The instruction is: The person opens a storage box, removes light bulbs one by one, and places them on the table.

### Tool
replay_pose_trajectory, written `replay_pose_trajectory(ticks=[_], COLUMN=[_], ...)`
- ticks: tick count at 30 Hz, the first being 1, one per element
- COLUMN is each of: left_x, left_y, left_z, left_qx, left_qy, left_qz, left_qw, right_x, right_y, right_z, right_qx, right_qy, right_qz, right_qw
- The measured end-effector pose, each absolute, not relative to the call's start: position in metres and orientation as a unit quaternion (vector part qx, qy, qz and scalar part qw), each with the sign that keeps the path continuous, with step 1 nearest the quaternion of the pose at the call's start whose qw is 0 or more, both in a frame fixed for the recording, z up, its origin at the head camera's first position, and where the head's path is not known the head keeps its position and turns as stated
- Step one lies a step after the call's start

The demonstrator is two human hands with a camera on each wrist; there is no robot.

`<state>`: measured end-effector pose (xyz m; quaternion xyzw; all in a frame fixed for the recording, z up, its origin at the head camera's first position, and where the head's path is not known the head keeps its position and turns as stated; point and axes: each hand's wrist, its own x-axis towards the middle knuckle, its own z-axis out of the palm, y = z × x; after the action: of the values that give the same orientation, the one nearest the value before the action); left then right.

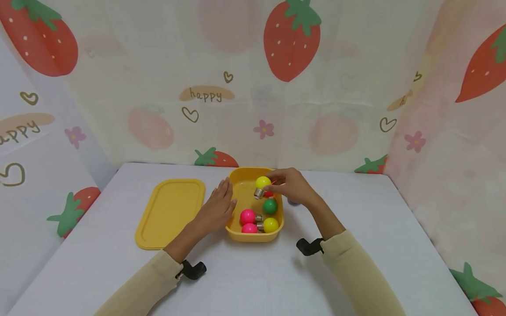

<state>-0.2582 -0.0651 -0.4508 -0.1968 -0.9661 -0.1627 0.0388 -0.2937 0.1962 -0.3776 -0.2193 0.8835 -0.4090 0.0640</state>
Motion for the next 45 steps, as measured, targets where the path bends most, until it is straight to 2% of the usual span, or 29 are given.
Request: replay_pose_trajectory(ticks=[9, 24, 45], left_x=[-0.259, -0.263, -0.26], left_y=[-0.066, -0.065, -0.064], left_z=[-0.451, -0.456, -0.454], left_qx=[-0.193, -0.189, -0.187], left_qy=[-0.966, -0.968, -0.97], left_qz=[-0.165, -0.159, -0.152], left_qw=[0.038, 0.034, 0.03], right_x=[-0.284, -0.269, -0.272], right_y=[0.218, 0.256, 0.298], right_z=[-0.376, -0.38, -0.394], right_qx=[-0.193, -0.153, -0.116], right_qy=[0.885, 0.877, 0.847], right_qz=[-0.424, -0.455, -0.514], right_qw=[0.023, -0.008, -0.061])
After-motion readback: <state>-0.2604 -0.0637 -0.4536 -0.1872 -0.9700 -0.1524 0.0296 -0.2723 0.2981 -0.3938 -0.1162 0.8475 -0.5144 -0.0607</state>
